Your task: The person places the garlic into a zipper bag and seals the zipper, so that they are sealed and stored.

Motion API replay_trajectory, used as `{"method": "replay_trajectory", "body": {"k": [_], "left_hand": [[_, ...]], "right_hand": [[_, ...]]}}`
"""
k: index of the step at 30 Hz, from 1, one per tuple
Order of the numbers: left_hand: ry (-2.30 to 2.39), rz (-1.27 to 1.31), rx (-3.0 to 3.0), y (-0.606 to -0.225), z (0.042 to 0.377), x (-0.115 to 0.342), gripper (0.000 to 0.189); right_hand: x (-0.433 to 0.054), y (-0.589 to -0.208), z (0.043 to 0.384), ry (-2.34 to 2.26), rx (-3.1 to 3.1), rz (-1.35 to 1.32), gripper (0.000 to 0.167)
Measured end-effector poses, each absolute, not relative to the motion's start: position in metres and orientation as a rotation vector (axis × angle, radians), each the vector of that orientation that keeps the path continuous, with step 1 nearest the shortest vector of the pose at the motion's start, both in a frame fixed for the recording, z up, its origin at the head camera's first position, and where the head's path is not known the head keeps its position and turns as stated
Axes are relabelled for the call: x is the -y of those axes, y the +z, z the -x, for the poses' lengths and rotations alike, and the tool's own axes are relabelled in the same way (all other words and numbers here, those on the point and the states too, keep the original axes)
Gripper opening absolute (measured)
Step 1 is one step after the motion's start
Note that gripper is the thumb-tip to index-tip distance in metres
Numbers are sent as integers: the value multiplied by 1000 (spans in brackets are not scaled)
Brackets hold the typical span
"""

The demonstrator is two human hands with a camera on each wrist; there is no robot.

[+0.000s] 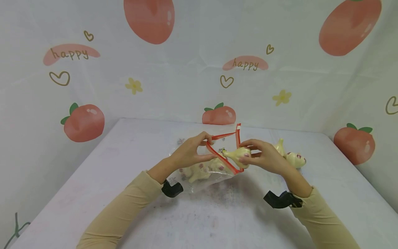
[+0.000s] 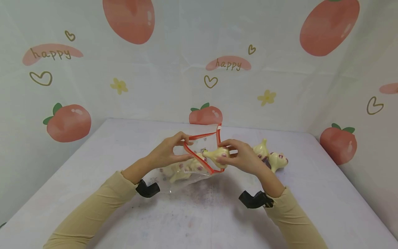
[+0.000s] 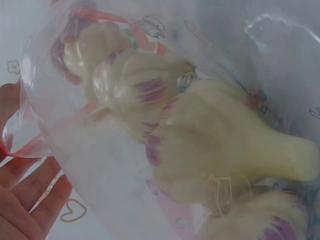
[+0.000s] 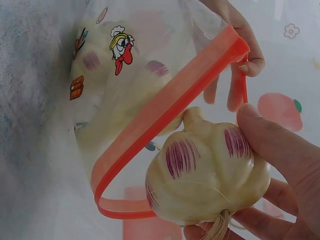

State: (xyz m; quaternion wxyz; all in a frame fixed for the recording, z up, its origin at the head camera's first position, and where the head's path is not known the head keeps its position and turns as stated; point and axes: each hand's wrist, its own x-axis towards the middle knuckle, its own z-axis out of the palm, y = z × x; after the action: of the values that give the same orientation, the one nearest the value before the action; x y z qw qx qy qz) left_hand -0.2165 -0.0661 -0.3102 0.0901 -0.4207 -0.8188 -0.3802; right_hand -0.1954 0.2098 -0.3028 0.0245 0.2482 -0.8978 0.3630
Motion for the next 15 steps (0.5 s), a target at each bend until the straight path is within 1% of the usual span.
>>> {"method": "replay_trajectory", "body": {"k": [15], "left_hand": [[-1135, 1264, 2423, -312, 218, 65, 39]], "right_hand": [[-204, -304, 195, 1174, 2790, -755, 45]]}}
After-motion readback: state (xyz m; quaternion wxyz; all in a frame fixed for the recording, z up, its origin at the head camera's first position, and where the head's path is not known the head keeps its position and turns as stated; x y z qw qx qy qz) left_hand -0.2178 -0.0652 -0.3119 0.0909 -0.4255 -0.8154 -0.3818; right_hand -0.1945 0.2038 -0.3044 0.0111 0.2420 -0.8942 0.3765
